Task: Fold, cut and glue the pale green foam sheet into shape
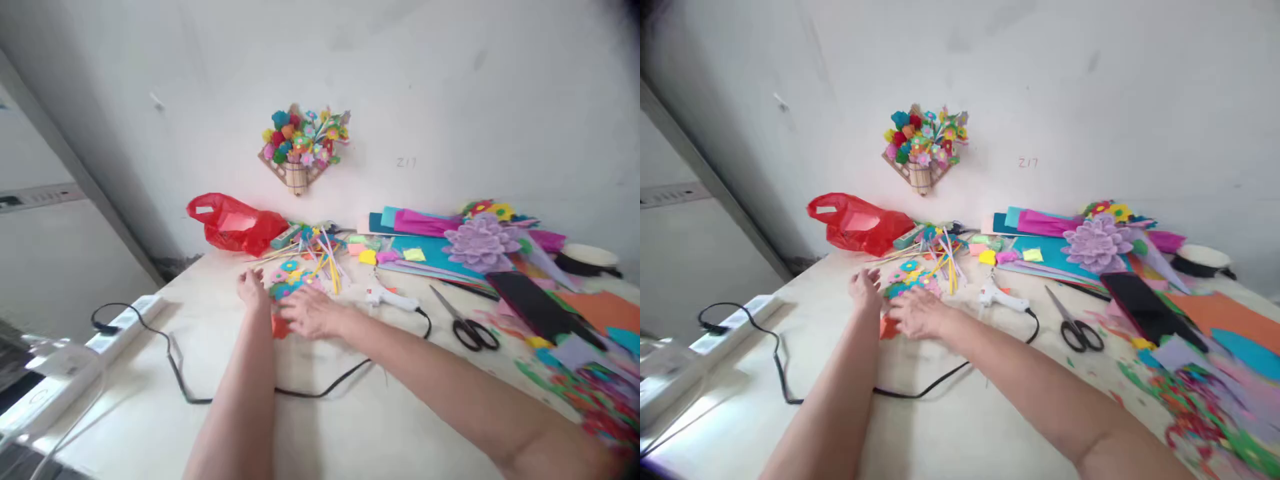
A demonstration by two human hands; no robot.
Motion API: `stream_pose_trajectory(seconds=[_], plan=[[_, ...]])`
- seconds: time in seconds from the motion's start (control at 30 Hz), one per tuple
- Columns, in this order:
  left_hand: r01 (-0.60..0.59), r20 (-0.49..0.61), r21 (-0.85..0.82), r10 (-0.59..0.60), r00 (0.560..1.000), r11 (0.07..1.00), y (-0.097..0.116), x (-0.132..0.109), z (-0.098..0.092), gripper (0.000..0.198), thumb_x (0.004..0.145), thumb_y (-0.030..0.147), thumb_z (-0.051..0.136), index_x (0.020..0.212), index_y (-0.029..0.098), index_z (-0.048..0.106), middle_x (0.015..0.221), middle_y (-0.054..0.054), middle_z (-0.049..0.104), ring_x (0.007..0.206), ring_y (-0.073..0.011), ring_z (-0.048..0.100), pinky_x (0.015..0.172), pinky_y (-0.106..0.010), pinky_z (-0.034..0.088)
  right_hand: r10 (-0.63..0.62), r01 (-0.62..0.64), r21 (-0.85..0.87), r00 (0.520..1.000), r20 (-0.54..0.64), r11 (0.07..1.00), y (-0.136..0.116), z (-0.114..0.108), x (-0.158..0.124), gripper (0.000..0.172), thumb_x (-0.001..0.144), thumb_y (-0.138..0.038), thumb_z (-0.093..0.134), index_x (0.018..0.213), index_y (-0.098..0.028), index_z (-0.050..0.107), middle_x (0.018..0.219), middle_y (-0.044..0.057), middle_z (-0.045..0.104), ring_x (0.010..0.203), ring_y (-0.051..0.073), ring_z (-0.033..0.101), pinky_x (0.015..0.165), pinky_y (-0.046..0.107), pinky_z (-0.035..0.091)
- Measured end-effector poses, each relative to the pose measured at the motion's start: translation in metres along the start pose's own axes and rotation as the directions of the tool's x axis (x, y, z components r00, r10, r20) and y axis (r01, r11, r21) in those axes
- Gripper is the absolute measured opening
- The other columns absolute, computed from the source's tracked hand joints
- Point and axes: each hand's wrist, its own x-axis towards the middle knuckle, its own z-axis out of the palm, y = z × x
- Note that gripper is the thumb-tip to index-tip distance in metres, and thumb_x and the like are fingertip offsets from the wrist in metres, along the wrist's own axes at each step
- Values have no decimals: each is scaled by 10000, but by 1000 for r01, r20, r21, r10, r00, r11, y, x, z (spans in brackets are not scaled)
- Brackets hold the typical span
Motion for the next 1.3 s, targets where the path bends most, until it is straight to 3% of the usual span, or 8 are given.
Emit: stream_pose_trajectory(seconds=[0.1, 0.3, 0.57, 0.7, 0.83, 1.07, 1.2, 1.3], plan=[[12, 5, -6, -12, 1000, 1000, 4, 0, -1, 71, 658, 221, 432, 709, 184, 400, 635, 14, 569, 539, -82, 527, 560, -219, 393, -145, 142, 48, 988, 47, 989, -16, 11, -2, 244, 824, -318, 403, 1000, -240, 552, 1175, 9, 514, 1069, 181, 416, 897, 375, 278], [36, 41, -24, -35, 999, 999, 12, -4, -1, 89, 654, 196, 446, 731, 182, 405, 617, 6, 582, 527, -92, 556, 563, -226, 418, -118, 118, -26, 993, 6, 993, 1, 24, -4, 345, 862, -380, 329, 1119, -217, 492, 1272, 10, 436, 1217, 200, 257, 995, 418, 155], [38, 92, -15, -37, 995, 999, 15, -10, 1, 84, 654, 186, 452, 726, 176, 410, 600, 2, 587, 506, -94, 558, 553, -229, 430, 53, -58, -80, 996, -65, 995, 30, 25, -8, 395, 840, -420, 363, 1174, -234, 464, 1304, 35, 389, 1213, 215, 263, 982, 411, 173], [20, 97, -12, -18, 995, 1000, 19, -10, 3, 83, 651, 196, 456, 723, 170, 423, 606, -4, 591, 504, -93, 557, 547, -227, 427, -109, 102, -85, 992, -71, 991, 18, 10, -4, 388, 799, -478, 414, 1046, -216, 558, 1214, 56, 467, 1109, 209, 366, 959, 396, 205], [9, 121, -25, -6, 993, 1000, 24, -9, 4, 95, 636, 207, 472, 713, 165, 436, 613, -10, 595, 501, -94, 557, 537, -224, 423, -204, 197, -187, 979, -17, 962, 3, 1, 8, 196, 817, -257, 443, 801, -183, 624, 907, 41, 599, 937, 187, 456, 901, 356, 270], [-23, 78, -72, 28, 997, 997, 28, -7, 2, 91, 611, 182, 473, 687, 167, 425, 582, 1, 586, 471, -88, 542, 526, -225, 423, -294, 264, -302, 954, -58, 916, -2, 12, 14, 273, 793, -85, 387, 696, -201, 615, 779, 23, 612, 827, 164, 478, 833, 307, 320], [-44, 38, -114, 49, 998, 993, 32, -6, 0, 95, 608, 161, 470, 677, 170, 406, 579, 2, 586, 470, -85, 541, 521, -220, 425, -161, 138, -116, 962, -220, 984, -2, 14, 15, 212, 781, -164, 420, 714, -180, 621, 758, 42, 622, 794, 173, 496, 772, 319, 352], [-65, 7, -141, 67, 998, 988, 38, -3, -1, 91, 610, 146, 458, 675, 172, 400, 573, 4, 584, 469, -83, 542, 522, -218, 428, 253, -177, 234, 900, -354, 956, 4, 16, 20, 187, 742, -204, 453, 719, -174, 636, 763, 32, 636, 757, 155, 523, 715, 282, 378]])
